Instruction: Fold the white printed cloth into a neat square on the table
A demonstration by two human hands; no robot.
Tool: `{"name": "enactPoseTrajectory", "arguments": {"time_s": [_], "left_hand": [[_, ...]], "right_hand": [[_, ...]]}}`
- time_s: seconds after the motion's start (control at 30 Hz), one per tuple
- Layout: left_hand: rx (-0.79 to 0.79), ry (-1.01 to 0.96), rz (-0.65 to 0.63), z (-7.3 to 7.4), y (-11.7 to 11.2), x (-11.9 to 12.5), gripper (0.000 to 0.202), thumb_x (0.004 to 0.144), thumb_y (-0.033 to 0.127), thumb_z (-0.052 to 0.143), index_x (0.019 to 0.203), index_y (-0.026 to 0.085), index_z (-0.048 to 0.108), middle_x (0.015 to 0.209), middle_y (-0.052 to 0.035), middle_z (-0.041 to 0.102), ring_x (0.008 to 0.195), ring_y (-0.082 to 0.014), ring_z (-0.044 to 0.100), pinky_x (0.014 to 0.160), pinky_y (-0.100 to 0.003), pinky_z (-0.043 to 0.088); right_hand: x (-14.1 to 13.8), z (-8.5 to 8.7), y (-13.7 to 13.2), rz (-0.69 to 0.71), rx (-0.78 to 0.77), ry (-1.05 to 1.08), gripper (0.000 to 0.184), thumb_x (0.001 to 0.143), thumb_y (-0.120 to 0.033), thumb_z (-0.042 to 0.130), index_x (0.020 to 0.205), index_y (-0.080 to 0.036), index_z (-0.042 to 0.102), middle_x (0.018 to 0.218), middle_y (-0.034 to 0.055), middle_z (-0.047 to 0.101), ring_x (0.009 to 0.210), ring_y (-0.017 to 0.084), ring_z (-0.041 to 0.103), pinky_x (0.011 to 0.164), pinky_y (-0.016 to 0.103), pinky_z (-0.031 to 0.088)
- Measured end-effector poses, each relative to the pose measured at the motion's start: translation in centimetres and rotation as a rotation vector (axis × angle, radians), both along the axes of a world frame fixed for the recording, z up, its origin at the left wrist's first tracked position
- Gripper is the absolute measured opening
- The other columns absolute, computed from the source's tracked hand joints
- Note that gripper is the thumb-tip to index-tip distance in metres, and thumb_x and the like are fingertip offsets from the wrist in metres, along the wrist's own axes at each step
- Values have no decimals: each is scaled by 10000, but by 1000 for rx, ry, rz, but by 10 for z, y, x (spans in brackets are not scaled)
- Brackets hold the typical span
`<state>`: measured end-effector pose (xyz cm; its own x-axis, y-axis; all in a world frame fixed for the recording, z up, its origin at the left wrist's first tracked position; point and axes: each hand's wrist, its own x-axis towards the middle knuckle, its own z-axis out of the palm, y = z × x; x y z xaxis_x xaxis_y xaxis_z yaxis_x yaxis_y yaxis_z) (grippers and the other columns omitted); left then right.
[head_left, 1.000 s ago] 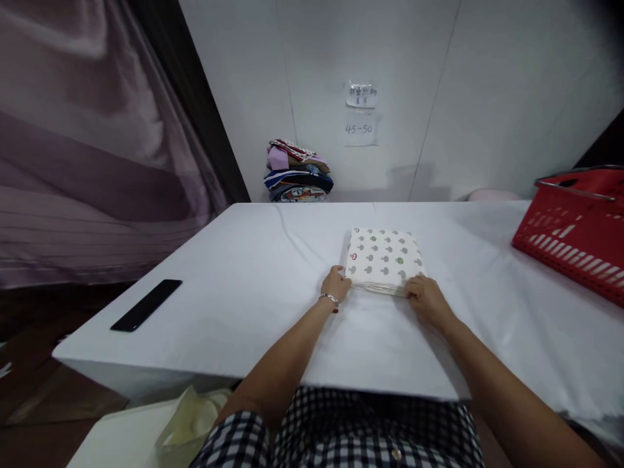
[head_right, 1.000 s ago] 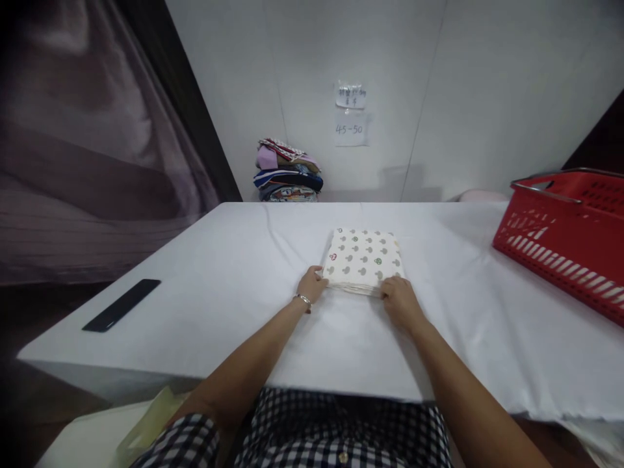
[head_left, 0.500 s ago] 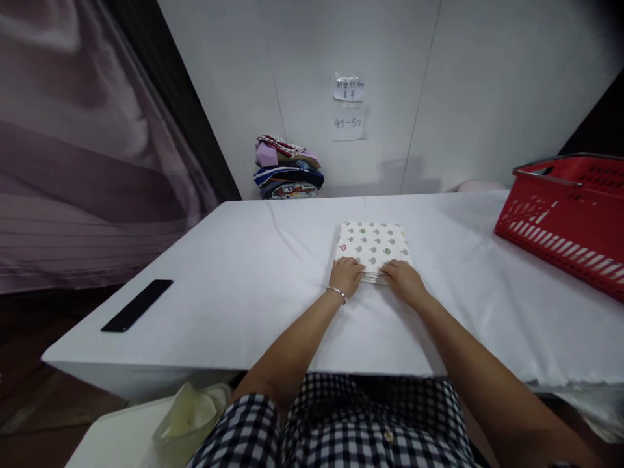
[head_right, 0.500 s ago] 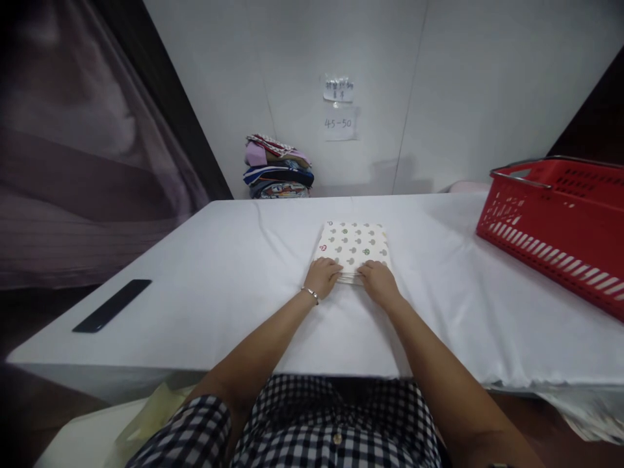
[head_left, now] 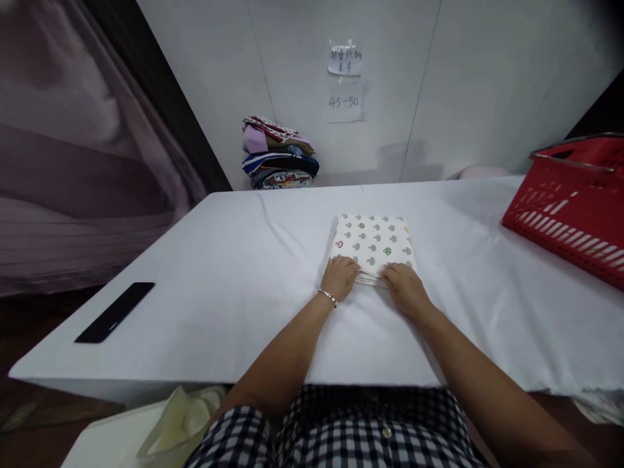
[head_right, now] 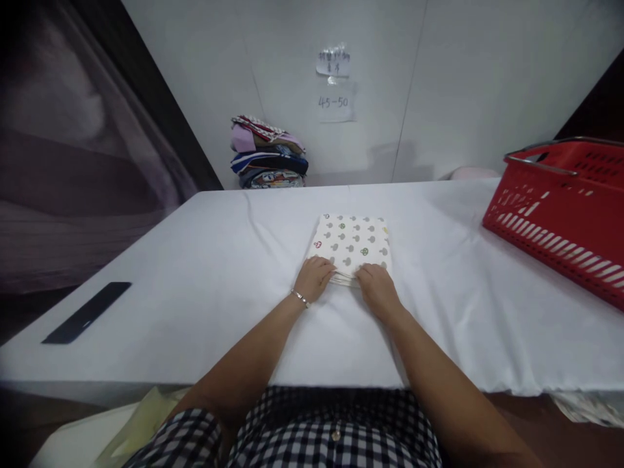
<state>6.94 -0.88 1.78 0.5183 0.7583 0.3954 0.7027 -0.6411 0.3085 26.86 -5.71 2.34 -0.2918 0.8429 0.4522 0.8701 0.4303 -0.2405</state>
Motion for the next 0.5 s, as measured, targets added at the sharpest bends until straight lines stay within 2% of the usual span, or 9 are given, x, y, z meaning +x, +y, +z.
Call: {"name": "enactPoseTrajectory", "arguments": {"time_s": [0.17, 0.27, 0.5], "left_hand": [[-4, -21, -24, 2, 0, -3, 231, 888, 274, 388, 938, 218, 606, 956, -42, 568, 924, -163, 457, 843, -315, 326], [-29, 7, -41, 6, 0, -4, 231, 884, 269, 390, 933, 219, 610, 965, -42, 568, 931, -168, 456, 844, -321, 326], [-41, 14, -104, 7, 0, -7, 165, 803, 312, 551, 933, 233, 614, 960, -32, 566, 924, -178, 459, 827, -322, 331]], "right_hand": [[3, -1, -1, 58, -58, 30, 178, 825, -257, 481, 961, -190, 575, 982, 73, 574, 909, 202, 492, 786, 327, 343], [4, -3, 0, 47, -48, 24, 178, 832, -252, 472, 959, -189, 580, 974, 68, 574, 892, 193, 486, 787, 321, 344], [3, -6, 3, 37, -32, 26, 180, 836, -254, 478, 963, -194, 590, 961, 69, 577, 877, 200, 487, 780, 325, 343]]}}
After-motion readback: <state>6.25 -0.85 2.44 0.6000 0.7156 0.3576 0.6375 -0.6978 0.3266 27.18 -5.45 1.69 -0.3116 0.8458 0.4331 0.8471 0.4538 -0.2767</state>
